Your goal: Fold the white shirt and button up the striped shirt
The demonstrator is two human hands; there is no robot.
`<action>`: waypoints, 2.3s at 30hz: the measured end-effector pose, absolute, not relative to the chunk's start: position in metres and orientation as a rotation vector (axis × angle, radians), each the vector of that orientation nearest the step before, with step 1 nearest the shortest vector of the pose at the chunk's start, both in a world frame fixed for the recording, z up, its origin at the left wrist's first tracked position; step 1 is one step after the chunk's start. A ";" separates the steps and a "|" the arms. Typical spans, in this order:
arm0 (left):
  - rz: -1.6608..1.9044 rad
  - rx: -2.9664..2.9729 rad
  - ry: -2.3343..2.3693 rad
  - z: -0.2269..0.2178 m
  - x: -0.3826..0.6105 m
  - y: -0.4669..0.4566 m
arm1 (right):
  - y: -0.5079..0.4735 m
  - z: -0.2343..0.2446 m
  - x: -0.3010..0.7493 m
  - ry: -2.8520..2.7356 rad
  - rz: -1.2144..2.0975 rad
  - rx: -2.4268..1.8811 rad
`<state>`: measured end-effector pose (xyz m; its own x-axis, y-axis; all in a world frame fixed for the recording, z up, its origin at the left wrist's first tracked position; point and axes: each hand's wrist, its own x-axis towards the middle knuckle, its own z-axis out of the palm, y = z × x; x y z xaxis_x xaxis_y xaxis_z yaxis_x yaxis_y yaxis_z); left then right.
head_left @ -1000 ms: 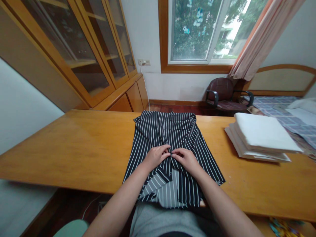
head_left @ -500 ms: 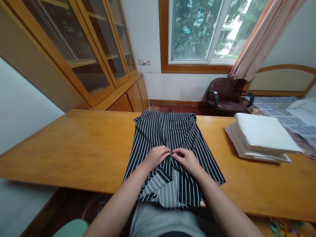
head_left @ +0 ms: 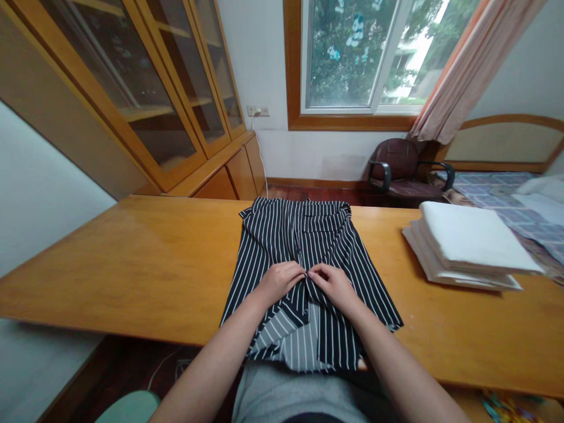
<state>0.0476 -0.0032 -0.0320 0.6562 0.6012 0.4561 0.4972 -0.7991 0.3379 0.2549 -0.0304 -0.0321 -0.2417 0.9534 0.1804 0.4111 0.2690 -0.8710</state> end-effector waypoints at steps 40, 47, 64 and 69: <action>0.838 2.711 0.843 -0.028 0.047 -0.006 | -0.031 -0.030 0.255 -1.789 0.900 -1.237; 0.854 2.720 0.837 -0.027 0.047 -0.007 | -0.030 -0.032 0.255 -1.785 0.911 -1.254; 0.845 2.771 0.811 -0.031 0.045 -0.006 | -0.030 -0.030 0.254 -1.828 0.898 -1.292; 0.858 2.764 0.787 -0.029 0.045 -0.007 | -0.030 -0.028 0.254 -1.837 0.896 -1.294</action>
